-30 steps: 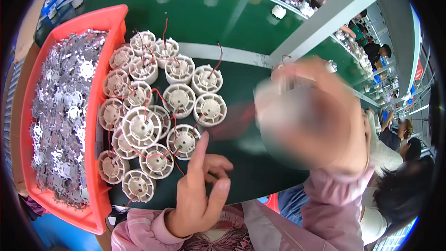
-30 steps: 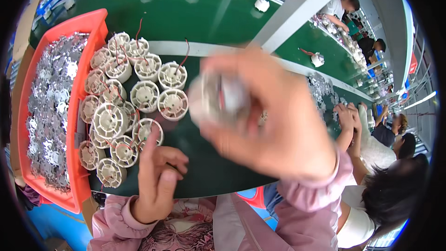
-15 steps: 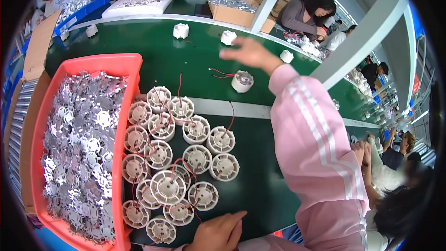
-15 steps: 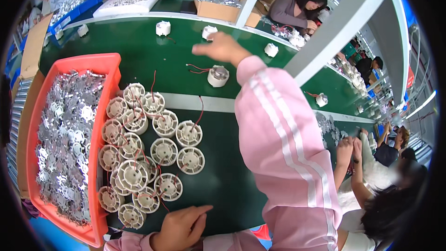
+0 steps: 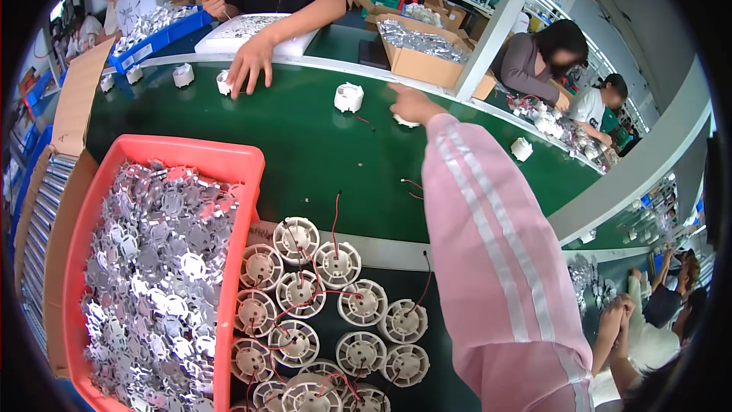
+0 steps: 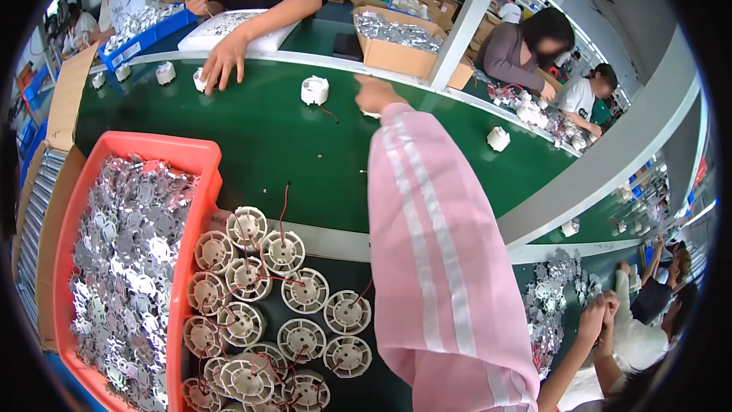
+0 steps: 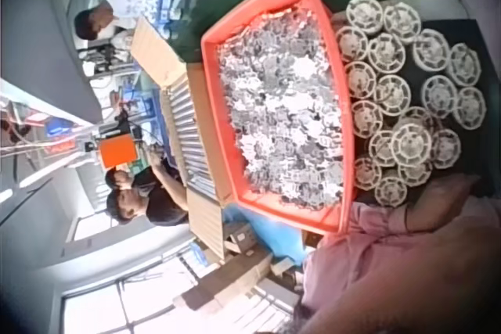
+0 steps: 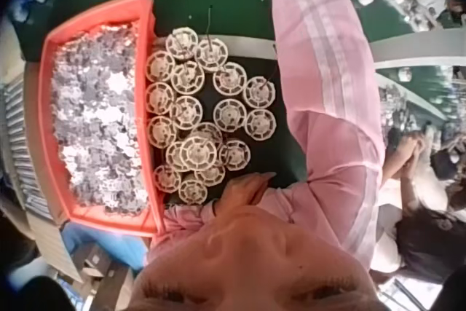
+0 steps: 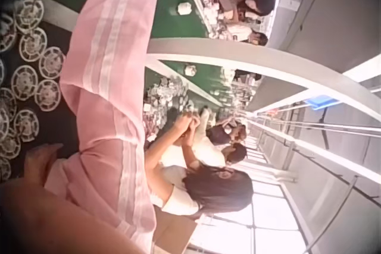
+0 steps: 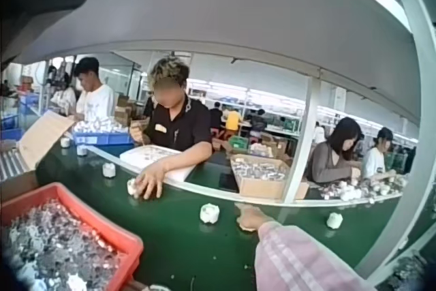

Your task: The person assembles electronic units by inserting small components into plastic casings by hand and placing the assembled units onto the conveyor.

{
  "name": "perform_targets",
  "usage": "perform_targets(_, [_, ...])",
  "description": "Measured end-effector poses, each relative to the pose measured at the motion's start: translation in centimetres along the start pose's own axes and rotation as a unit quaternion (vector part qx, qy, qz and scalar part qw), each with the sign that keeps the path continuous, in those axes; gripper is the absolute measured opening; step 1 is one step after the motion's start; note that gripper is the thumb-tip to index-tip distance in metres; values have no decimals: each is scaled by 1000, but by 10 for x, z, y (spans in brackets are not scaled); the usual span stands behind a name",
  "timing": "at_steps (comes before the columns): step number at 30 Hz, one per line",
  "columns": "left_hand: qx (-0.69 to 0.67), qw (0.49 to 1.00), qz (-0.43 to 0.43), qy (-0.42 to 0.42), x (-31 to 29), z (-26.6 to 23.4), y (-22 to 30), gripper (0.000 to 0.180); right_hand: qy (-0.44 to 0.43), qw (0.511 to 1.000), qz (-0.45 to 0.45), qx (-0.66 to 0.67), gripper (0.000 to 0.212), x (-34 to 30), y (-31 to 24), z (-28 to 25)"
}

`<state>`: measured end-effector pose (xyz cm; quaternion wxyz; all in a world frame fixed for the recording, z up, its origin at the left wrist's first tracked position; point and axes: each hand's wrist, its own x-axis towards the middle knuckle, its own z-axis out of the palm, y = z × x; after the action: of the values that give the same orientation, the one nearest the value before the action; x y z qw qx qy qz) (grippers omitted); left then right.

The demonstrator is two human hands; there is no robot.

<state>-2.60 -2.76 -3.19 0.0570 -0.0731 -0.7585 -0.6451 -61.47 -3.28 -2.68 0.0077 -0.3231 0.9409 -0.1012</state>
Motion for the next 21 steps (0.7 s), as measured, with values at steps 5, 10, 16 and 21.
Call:
perform_targets(5, [-1, 1000, 4, 12, 1, -1, 4, 33, 14, 998, -34, 46, 77, -10, -100, 15])
perform_targets(10, [15, 998, 55, 19, 5, 4, 3, 33, -160, 984, -73, -30, 68, -67, -96, -33])
perform_targets(16, [-24, 994, 59, 91, -3, 2, 8, 29, 7, 948, -262, 181, 55, -274, -198, -150])
perform_targets(21, [-338, 933, 38, -118, -8, 0, 23, 33, -2, 934, -274, 229, 65, -449, -243, -148])
